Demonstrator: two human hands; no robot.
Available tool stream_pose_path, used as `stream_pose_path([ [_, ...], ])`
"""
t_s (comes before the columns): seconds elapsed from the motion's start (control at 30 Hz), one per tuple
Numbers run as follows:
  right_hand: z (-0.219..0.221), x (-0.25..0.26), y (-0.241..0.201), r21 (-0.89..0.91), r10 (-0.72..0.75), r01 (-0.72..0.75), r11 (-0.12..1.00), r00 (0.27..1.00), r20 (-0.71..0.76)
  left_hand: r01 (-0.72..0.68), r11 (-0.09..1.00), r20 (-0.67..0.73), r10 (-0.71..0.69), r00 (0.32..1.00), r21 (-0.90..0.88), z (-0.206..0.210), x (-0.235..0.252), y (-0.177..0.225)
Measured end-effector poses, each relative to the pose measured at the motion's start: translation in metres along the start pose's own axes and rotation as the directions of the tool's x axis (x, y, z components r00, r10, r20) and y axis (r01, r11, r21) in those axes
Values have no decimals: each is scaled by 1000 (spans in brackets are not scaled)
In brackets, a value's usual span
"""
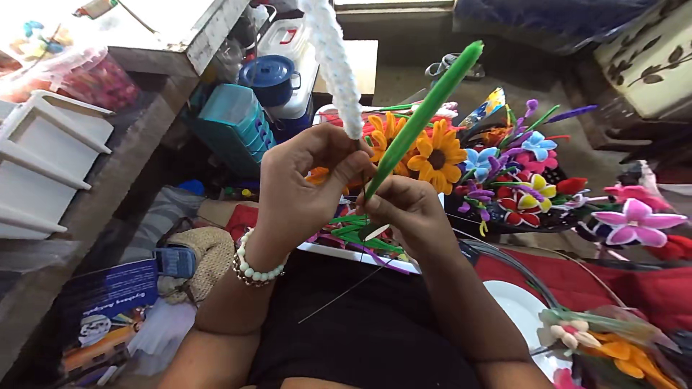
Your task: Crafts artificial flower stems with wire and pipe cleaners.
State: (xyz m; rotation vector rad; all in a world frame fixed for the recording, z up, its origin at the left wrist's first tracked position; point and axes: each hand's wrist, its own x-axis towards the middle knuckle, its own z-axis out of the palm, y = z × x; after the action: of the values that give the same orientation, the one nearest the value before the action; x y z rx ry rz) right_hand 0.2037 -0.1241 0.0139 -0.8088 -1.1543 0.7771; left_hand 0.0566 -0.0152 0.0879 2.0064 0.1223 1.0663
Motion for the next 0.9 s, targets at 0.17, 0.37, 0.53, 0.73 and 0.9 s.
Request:
stream_pose_path([
  [0.17,0,-1,1,-38,-50,48,998,998,-41,-38,990,-53,46,998,132,2,0,4],
  [0.37,6,-3,-1,-269,-211,169,948,969,-132,-87,974,-92,108,990,209,4,0,7],
  [0.53,7,-4,-4,-320,-241,191,928,963,-124,-107,978,-54,118,992,180,1,2,7],
  [0.73,5,-2,-4,-237,-190,160,958,976,-109,-104,985,-36,110,993,140,2,3,6],
  [0.9,3,1,-5,-59,-152,143,988,969,-195,-76,969,-7,80,997,235,7,-10,1],
])
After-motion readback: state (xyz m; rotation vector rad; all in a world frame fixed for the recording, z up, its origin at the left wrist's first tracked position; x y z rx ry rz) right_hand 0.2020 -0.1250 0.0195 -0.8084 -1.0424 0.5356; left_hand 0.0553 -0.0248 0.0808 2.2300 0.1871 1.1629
